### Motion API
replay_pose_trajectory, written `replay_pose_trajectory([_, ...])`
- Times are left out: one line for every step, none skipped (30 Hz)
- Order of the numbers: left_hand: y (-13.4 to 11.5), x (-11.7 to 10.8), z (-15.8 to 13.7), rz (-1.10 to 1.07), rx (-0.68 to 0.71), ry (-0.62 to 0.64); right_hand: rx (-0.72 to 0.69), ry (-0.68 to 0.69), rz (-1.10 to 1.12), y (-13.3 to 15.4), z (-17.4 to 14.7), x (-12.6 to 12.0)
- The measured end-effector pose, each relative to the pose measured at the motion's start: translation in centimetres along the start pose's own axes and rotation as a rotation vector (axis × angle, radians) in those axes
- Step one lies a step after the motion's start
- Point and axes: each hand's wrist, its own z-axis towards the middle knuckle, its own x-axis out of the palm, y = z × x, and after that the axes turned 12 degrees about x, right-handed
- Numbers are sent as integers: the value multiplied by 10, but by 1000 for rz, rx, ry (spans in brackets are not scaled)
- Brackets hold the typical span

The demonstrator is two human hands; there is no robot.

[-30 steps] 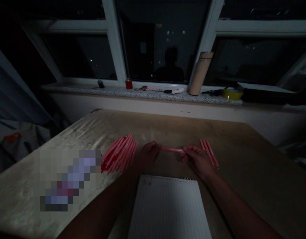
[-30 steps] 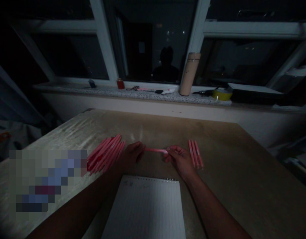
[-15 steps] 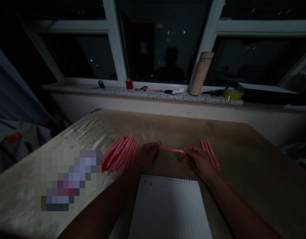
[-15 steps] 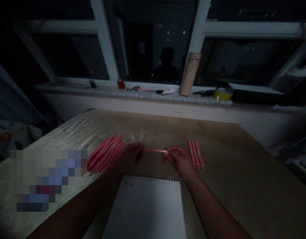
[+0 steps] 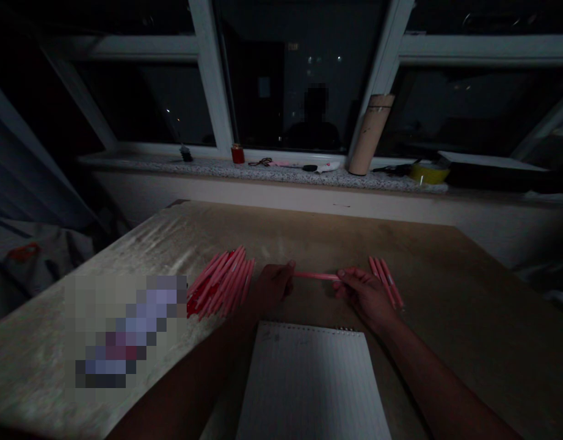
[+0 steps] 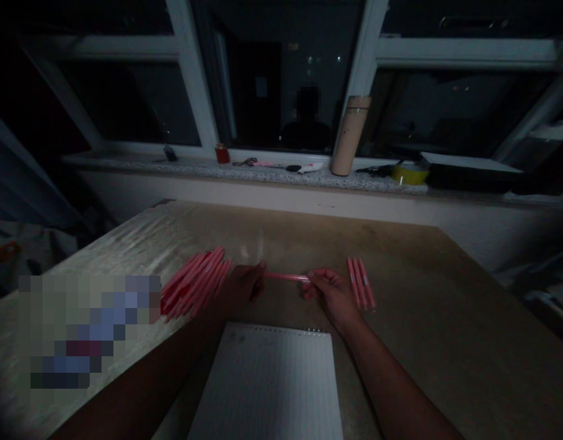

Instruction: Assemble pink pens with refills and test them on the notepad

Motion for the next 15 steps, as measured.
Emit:
replay_pose_trajectory([0, 0, 0, -7, -13, -1, -1, 2, 3, 0, 0, 0])
replay_pose_trajectory([0, 0, 0, -16, -22, 1, -2, 4, 6, 0, 0, 0])
replay_pose_trajectory([0, 0, 0, -26, -21, 3, -3, 6, 7, 0, 1, 0])
replay_pose_trajectory([0, 0, -1, -38, -15, 2, -4, 5, 7, -1, 2, -1])
replay_pose_trajectory([0, 0, -1, -53, -3, -6, -5, 0, 3, -1, 2, -1])
replay_pose_trajectory([0, 0, -1, -70, 11, -14, -8, -6, -1, -1, 3, -2])
replay_pose_trajectory([0, 0, -1, -84, 23, -17, -10, -10, -5, -2, 3, -2])
replay_pose_trajectory([0, 0, -1, -92, 27, -19, -12, -13, -8, -2, 3, -2])
replay_pose_trajectory([0, 0, -1, -92, 25, -17, -13, -14, -8, -2, 3, -3])
replay_pose_trajectory([0, 0, -1, -81, 23, -10, -12, -15, -6, -2, 3, -3])
replay_pose_trajectory([0, 0, -1, -61, 27, -3, -8, -14, -3, -1, 3, -2])
replay_pose_trajectory([0, 0, -1, -38, 35, -1, -5, -15, 1, -1, 2, -2])
replay_pose_trajectory([0, 0, -1, -14, 48, -5, -2, -14, 3, -1, 2, -2])
replay_pose_trajectory([0, 0, 0, 10, 60, -10, -1, -13, 2, -1, 2, -2])
replay_pose_trajectory([1, 0, 0, 33, 69, -15, -1, -12, 0, -1, 2, -1])
